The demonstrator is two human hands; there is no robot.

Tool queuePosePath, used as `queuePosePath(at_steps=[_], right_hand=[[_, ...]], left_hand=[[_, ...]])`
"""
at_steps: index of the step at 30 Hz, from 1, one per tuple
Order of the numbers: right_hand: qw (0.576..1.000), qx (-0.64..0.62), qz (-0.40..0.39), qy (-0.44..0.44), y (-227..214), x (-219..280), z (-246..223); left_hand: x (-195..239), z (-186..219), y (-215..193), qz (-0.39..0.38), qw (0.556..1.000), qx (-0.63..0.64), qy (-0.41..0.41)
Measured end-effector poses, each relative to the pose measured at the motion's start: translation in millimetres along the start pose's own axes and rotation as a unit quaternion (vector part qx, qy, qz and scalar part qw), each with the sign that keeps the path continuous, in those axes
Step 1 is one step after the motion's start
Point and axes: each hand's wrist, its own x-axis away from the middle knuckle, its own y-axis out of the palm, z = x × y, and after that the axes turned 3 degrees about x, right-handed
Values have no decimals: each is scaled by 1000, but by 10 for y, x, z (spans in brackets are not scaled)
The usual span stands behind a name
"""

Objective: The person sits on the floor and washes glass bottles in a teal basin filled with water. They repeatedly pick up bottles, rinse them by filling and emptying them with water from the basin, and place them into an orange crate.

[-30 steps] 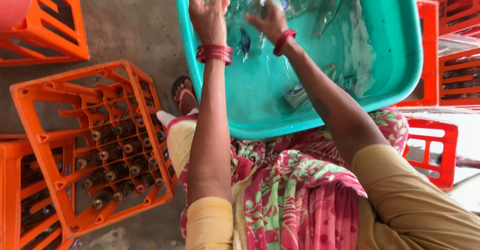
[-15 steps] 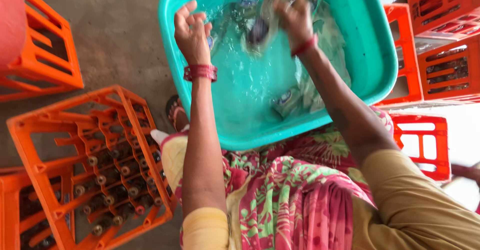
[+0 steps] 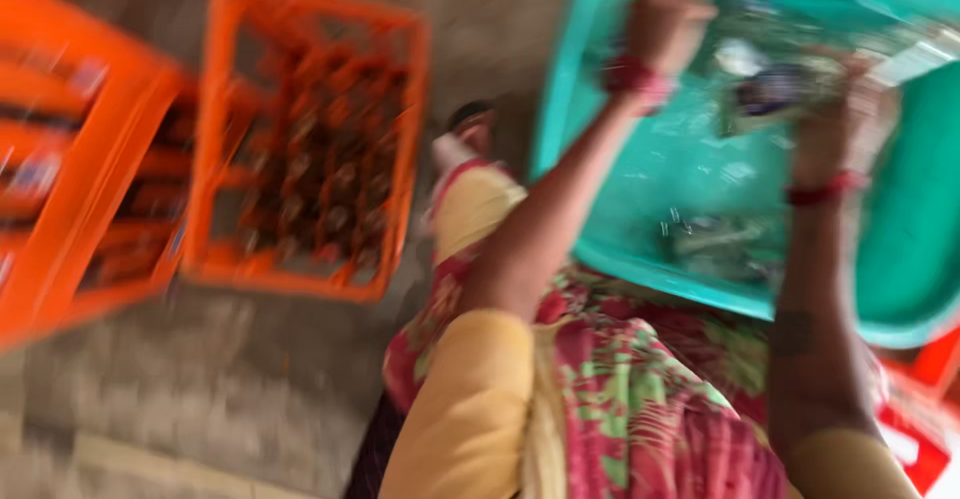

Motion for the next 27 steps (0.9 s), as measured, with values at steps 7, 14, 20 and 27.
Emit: queuePosePath(at_steps=[7, 14, 20, 27], right_hand=[[943, -303, -135, 11, 161, 114, -291], [954, -226, -191, 50, -101, -31, 205], [953, -201, -227, 27, -221, -56, 339], [950, -132, -266, 98, -221, -62, 157]], left_hand=[[-91, 127, 20, -4, 955, 167, -243], [-106, 197, 17, -31, 947, 139, -287], [-124, 147, 158, -2, 962, 132, -239], [-49, 351, 187, 22, 972, 117, -203]])
